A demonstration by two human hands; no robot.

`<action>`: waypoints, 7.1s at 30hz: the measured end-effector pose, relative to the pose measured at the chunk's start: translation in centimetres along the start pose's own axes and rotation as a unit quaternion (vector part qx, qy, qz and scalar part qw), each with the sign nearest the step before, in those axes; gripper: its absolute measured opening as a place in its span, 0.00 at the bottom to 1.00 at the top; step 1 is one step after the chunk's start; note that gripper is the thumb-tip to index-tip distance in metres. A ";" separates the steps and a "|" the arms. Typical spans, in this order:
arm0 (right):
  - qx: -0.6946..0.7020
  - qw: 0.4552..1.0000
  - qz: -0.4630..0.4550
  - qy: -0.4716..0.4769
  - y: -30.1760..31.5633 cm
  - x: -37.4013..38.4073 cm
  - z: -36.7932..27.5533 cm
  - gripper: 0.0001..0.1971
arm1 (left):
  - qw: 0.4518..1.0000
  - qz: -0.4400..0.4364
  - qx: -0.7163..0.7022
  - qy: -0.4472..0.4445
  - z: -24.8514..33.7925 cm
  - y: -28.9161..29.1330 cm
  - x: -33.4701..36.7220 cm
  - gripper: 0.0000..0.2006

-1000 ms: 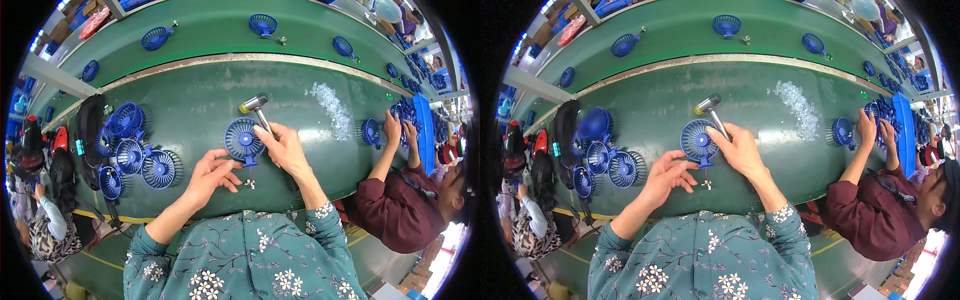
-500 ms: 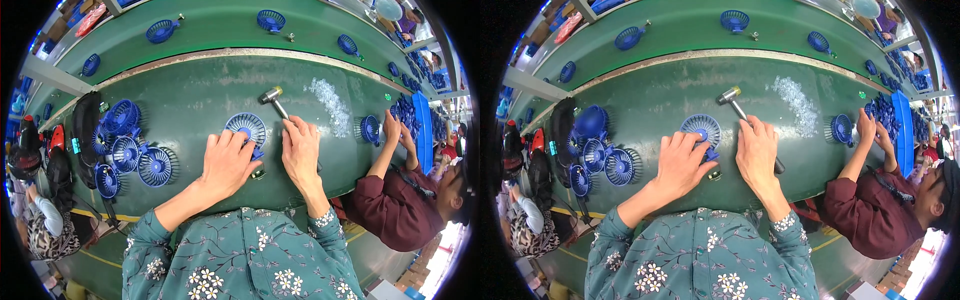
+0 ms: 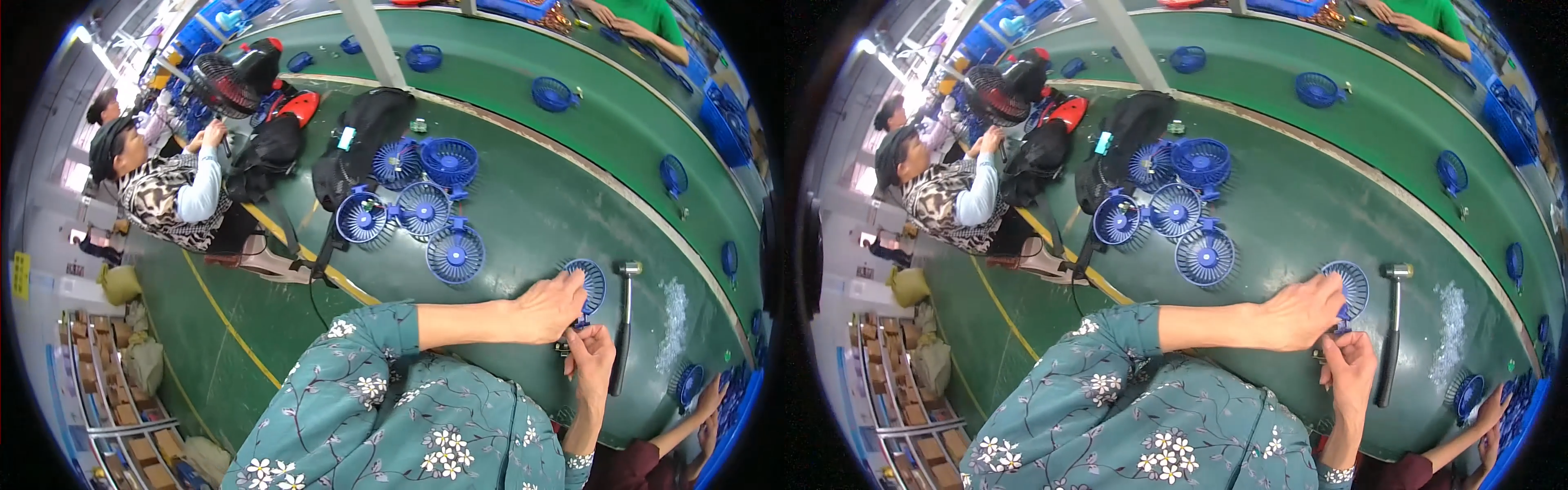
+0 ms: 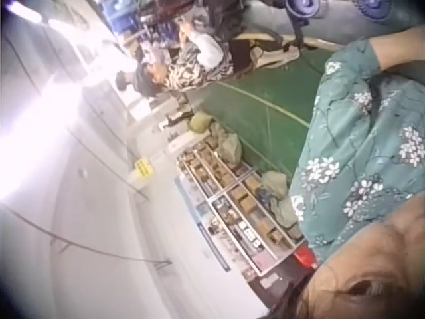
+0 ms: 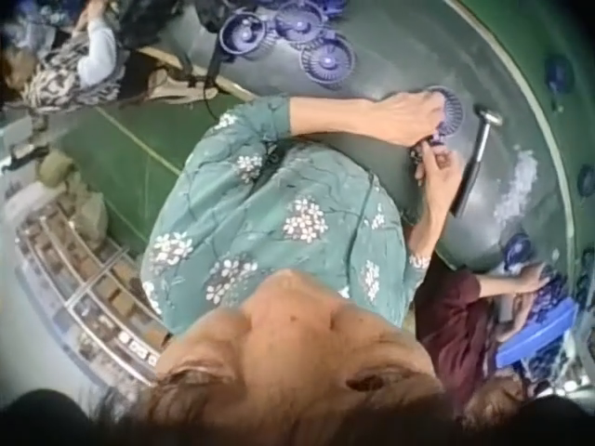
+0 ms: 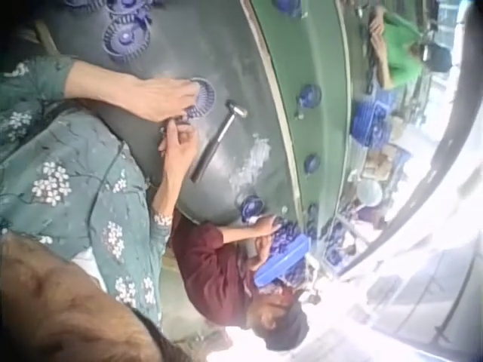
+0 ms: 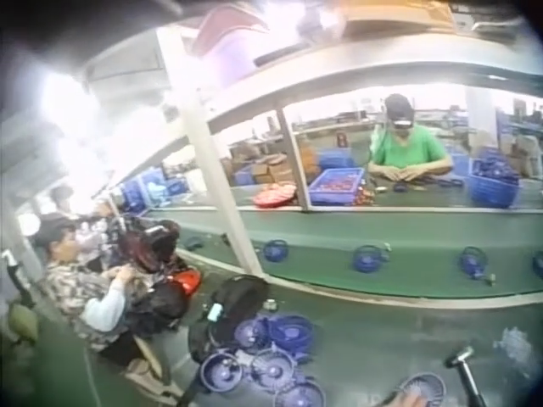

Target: The person assembles mini fan casings by attaching small circuit boards to the plastic frames, tapping parts into place with a small mallet, and placing the assembled units onto the conveyor belt.

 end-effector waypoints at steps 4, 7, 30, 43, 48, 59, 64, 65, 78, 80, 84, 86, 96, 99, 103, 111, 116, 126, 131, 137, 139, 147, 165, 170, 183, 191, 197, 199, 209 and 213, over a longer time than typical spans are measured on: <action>0.069 0.998 0.009 -0.003 -0.6 0.5 0.3 0.10 | 0.999 0.007 0.045 -0.004 -0.2 -0.1 -0.2 0.14; 0.022 0.999 0.021 0.021 -0.2 0.7 0.0 0.09 | 0.999 0.020 0.049 -0.006 -0.3 0.5 -0.2 0.14; -0.490 0.841 0.031 0.226 -2.9 -0.8 -1.0 0.17 | 0.996 -0.034 -0.062 0.047 -2.4 1.3 0.9 0.08; -0.569 0.801 0.015 0.185 -3.4 -0.2 -1.4 0.19 | 0.997 -0.016 -0.068 0.029 -2.3 0.8 0.2 0.09; -0.561 0.807 0.005 0.186 -3.0 -0.1 -1.0 0.10 | 0.993 -0.058 -0.102 0.024 -1.5 2.5 0.0 0.11; -0.497 0.847 -0.007 0.191 -2.2 -0.3 -1.9 0.10 | 0.997 -0.016 -0.056 0.041 -0.5 2.2 -0.6 0.14; -0.430 0.880 -0.003 0.203 -1.6 -0.9 -1.4 0.12 | 1.000 0.027 -0.011 0.011 -0.6 1.7 -0.7 0.14; -0.391 0.898 0.017 0.202 -1.4 -1.1 -1.3 0.11 | 0.999 0.036 -0.008 0.004 -0.5 1.7 -0.6 0.14; -0.297 0.938 0.055 0.171 -0.2 -1.8 -0.9 0.07 | 0.990 0.007 0.100 -0.096 0.7 1.2 -1.3 0.19; -0.291 0.939 0.055 0.175 0.0 -1.7 -0.7 0.07 | 0.989 0.009 0.106 -0.104 0.9 1.2 -1.4 0.20; -0.300 0.937 0.050 0.169 0.3 -1.4 -0.4 0.06 | 0.984 0.011 0.139 -0.107 1.4 1.2 -1.5 0.22; -0.301 0.937 0.050 0.169 0.4 -1.4 -0.4 0.06 | 0.982 0.026 0.151 -0.108 1.5 0.7 -1.5 0.23; -0.338 0.931 0.041 0.133 0.9 -1.3 -0.9 0.06 | 0.974 0.114 0.162 -0.108 1.0 -0.9 -1.6 0.20; -0.340 0.928 0.044 0.147 1.1 -1.3 -1.0 0.06 | 0.973 0.121 0.155 -0.118 1.0 -1.1 -1.4 0.19; -0.342 0.925 0.043 0.158 1.1 -1.4 -1.1 0.06 | 0.972 0.122 0.152 -0.129 1.2 -1.0 -1.2 0.18; -0.377 0.901 0.046 0.211 1.2 -1.3 -1.8 0.05 | 0.983 0.119 0.079 -0.114 0.6 -0.8 -1.4 0.18; -0.360 0.902 0.051 0.234 1.2 -1.1 -1.9 0.05 | 0.989 0.103 0.033 -0.103 0.4 0.4 -0.9 0.18; -0.310 0.893 0.015 0.326 0.0 -2.2 -4.3 0.10 | 0.993 0.009 -0.056 -0.101 -0.4 4.4 0.3 0.16; -0.354 0.852 -0.026 0.386 -1.0 -3.1 -5.3 0.16 | 0.973 -0.156 -0.171 -0.019 -0.4 6.0 1.4 0.16; -0.253 0.899 -0.011 0.357 -1.1 -2.4 -5.5 0.11 | 0.862 -0.266 -0.402 0.159 -0.9 5.0 0.6 0.19; -0.169 0.954 -0.007 0.246 -0.3 -1.2 -5.0 0.08 | 0.898 -0.195 -0.373 0.131 -0.8 4.0 -0.2 0.24; -0.217 0.970 0.070 0.088 2.5 3.9 -2.1 0.11 | 0.995 0.024 0.031 -0.093 0.4 1.8 -1.3 0.33; -0.180 0.920 0.196 0.287 3.5 -1.5 -4.3 0.07 | 0.989 0.075 0.067 -0.107 0.2 0.8 -2.2 0.24; -0.300 0.892 0.126 0.314 2.3 -2.3 -0.2 0.05 | 0.987 0.086 0.079 -0.111 0.3 0.8 -2.0 0.22; -0.279 0.848 0.427 0.145 14.5 1.9 -2.5 0.12 | 0.988 -0.008 0.058 -0.140 0.4 3.5 -0.2 0.22; -0.370 0.806 0.437 0.154 14.9 1.4 -1.8 0.09 | 0.965 -0.058 0.191 -0.169 -4.9 5.9 9.6 0.20; -0.371 0.808 0.420 0.181 14.1 2.2 -1.7 0.10 | 0.900 0.181 0.387 -0.089 -17.6 3.7 18.3 0.19; -0.353 0.815 0.428 0.166 13.9 1.9 -2.0 0.11 | 0.917 0.042 0.395 -0.026 -18.4 3.3 19.6 0.19; -0.246 0.862 0.399 0.192 12.3 -0.1 -3.9 0.06 | 0.908 0.060 0.402 -0.102 -16.7 3.5 18.9 0.10; -0.063 0.929 0.326 0.160 10.9 0.9 -2.4 0.06 | 0.910 0.074 0.397 -0.095 -16.2 4.6 17.7 0.08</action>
Point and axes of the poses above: each hand's wrist, its own x-axis towards the middle knuckle, its own y-axis out of the back of the hand, z = x × y, the point moved 2 cm from there along x, towards the middle knuckle, and after that the axes turned 14 degrees about x, right-handed, at the moved point
